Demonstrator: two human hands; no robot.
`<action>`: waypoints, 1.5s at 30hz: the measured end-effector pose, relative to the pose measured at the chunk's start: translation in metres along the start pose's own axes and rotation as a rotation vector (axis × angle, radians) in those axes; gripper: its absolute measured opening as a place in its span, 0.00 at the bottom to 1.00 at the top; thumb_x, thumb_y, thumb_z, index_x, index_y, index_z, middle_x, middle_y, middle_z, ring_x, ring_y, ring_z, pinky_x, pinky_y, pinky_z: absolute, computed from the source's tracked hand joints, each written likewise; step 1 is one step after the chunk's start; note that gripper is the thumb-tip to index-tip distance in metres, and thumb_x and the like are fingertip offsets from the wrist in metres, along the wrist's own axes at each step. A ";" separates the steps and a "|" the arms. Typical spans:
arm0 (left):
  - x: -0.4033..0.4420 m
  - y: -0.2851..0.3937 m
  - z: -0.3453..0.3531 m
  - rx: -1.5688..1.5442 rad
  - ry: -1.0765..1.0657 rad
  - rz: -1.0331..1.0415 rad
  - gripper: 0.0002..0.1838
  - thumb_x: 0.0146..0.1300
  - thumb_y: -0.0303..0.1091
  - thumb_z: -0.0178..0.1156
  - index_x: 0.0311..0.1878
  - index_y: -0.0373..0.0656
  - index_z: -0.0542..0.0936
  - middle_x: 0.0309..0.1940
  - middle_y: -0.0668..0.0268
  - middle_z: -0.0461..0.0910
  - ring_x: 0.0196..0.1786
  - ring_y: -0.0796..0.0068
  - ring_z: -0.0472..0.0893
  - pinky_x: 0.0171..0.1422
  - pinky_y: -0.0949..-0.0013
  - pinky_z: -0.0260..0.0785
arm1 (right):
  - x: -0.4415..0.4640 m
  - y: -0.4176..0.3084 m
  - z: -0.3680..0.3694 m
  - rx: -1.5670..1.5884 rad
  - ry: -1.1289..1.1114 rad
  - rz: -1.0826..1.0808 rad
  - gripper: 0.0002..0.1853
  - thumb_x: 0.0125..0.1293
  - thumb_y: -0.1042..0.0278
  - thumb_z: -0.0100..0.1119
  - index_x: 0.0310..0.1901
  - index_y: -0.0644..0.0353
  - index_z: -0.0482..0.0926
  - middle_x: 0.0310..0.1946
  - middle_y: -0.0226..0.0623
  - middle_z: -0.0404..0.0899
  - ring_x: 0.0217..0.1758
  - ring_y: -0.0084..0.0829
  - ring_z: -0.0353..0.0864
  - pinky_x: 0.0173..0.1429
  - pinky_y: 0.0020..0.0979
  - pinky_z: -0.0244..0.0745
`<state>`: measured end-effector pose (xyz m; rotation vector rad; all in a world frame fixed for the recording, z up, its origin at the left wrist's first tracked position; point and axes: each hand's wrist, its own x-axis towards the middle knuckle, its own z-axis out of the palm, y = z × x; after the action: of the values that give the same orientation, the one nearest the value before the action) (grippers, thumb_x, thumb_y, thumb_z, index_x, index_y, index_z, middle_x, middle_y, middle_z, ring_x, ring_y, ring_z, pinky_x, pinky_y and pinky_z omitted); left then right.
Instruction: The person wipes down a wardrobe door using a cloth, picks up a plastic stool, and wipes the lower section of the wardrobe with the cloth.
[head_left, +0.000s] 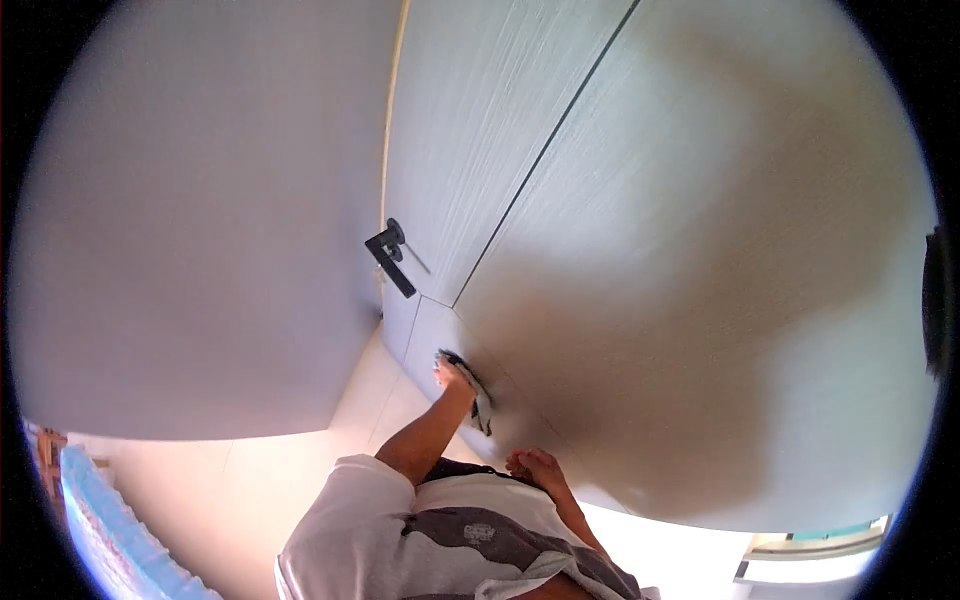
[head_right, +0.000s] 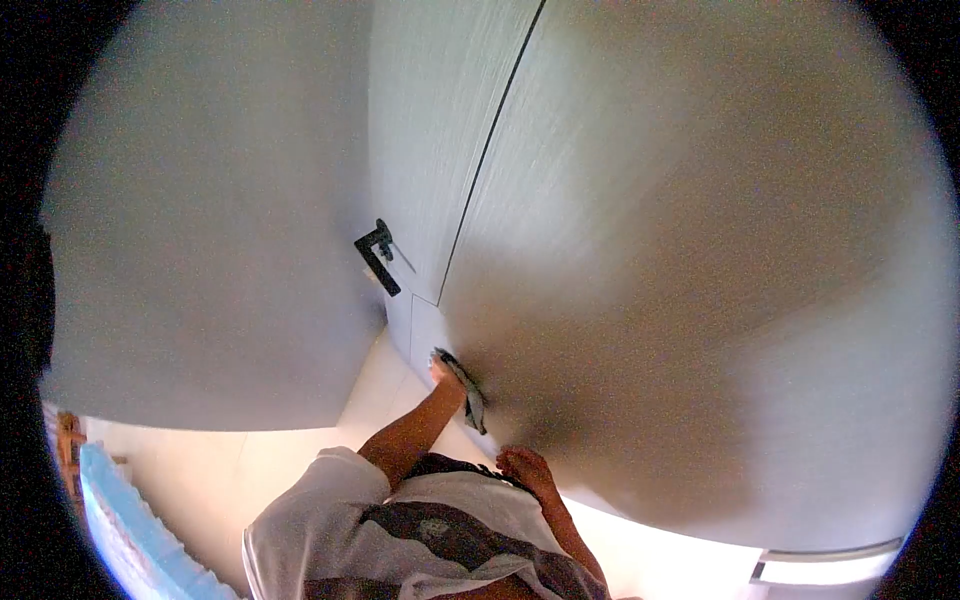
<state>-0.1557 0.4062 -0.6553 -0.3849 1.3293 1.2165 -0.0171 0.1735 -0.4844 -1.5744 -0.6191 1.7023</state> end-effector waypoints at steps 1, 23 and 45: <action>0.018 -0.013 -0.004 -0.067 -0.109 -0.050 0.33 0.60 0.52 0.49 0.65 0.47 0.62 0.62 0.59 0.64 0.58 0.59 0.70 0.60 0.54 0.65 | 0.013 0.005 -0.004 -0.001 -0.027 -0.007 0.18 0.67 0.61 0.54 0.50 0.66 0.74 0.44 0.45 0.79 0.44 0.35 0.81 0.49 0.33 0.78; -0.276 0.003 -0.012 0.563 -0.846 1.591 0.34 0.56 0.32 0.51 0.66 0.30 0.55 0.63 0.50 0.59 0.66 0.53 0.58 0.70 0.56 0.45 | -0.026 0.046 -0.075 -0.062 -0.181 0.034 0.14 0.69 0.69 0.48 0.52 0.66 0.72 0.43 0.42 0.78 0.46 0.33 0.80 0.51 0.31 0.77; -0.212 -0.089 -0.014 0.099 -0.133 0.522 0.35 0.62 0.47 0.48 0.66 0.33 0.57 0.62 0.49 0.62 0.64 0.56 0.63 0.68 0.63 0.51 | -0.056 0.067 -0.139 -0.070 -0.202 0.155 0.17 0.70 0.61 0.49 0.53 0.63 0.72 0.44 0.42 0.78 0.47 0.32 0.80 0.52 0.31 0.76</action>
<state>-0.0447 0.2658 -0.5111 0.1263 1.4115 1.5651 0.1068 0.0710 -0.5192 -1.5439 -0.6781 1.9924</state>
